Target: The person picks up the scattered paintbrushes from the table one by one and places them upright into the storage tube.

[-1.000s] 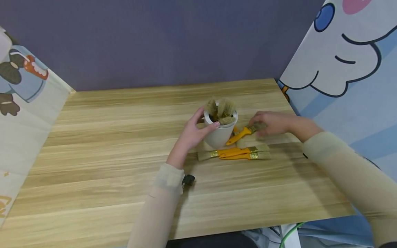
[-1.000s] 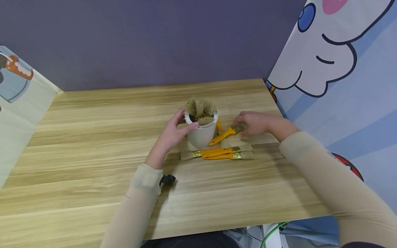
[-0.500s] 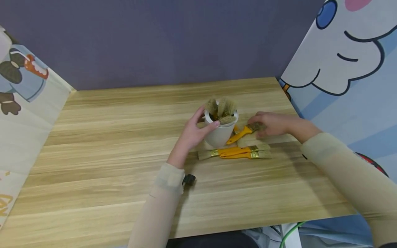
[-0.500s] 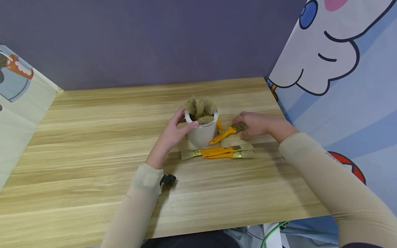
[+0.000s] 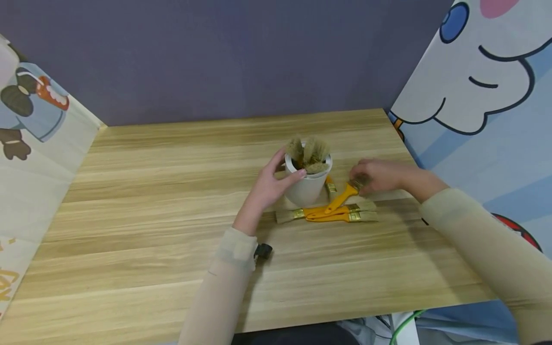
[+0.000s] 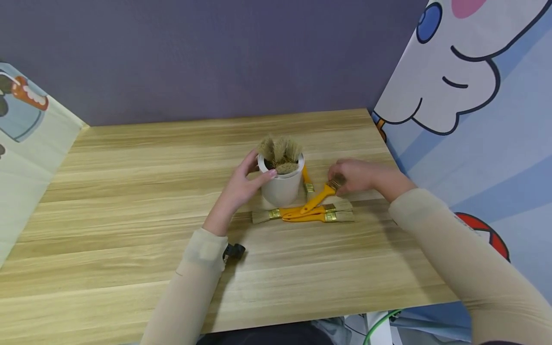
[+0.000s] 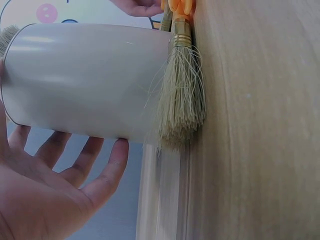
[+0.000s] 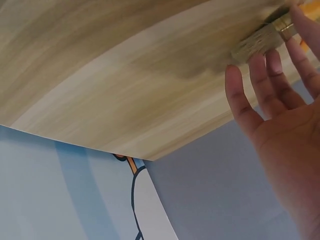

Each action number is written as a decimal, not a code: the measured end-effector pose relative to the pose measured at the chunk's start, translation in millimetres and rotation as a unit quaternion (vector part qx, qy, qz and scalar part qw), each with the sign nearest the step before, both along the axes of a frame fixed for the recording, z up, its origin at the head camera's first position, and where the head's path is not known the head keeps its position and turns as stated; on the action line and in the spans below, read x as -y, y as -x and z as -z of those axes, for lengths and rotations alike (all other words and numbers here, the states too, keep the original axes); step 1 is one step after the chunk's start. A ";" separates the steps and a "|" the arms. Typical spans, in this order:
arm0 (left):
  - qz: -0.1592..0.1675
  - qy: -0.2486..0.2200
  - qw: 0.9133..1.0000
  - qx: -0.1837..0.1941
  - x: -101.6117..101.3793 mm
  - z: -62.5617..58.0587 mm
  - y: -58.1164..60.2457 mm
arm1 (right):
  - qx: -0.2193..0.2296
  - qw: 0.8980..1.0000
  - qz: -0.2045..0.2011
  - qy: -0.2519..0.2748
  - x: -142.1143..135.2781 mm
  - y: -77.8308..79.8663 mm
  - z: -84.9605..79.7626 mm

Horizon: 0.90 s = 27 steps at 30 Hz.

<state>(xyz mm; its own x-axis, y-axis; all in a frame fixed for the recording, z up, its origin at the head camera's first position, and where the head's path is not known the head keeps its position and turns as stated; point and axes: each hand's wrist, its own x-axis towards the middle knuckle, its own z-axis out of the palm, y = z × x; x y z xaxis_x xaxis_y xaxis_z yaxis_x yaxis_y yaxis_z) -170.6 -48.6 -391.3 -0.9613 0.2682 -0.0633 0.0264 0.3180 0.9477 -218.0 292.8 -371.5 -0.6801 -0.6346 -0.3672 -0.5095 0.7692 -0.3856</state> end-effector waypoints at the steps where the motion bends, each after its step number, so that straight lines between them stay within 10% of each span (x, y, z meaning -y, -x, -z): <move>1: 0.000 0.001 1.000 0.000 -0.2 0.3 -0.1 | 0.001 1.000 0.003 0.001 -0.8 -0.5 1.6; 27: 0.002 -0.009 1.000 0.002 0.3 0.9 -1.5 | -0.007 1.000 0.026 0.010 -1.1 -1.4 14.2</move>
<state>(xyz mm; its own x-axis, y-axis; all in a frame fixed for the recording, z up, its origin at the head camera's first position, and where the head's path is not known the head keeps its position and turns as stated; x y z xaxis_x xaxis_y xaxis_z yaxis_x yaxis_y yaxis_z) -169.1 -48.9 -392.2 -0.9597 0.2739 -0.0622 0.0242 0.3013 0.9532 -216.6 293.9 -385.7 -0.7173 -0.6059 -0.3440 -0.4752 0.7865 -0.3945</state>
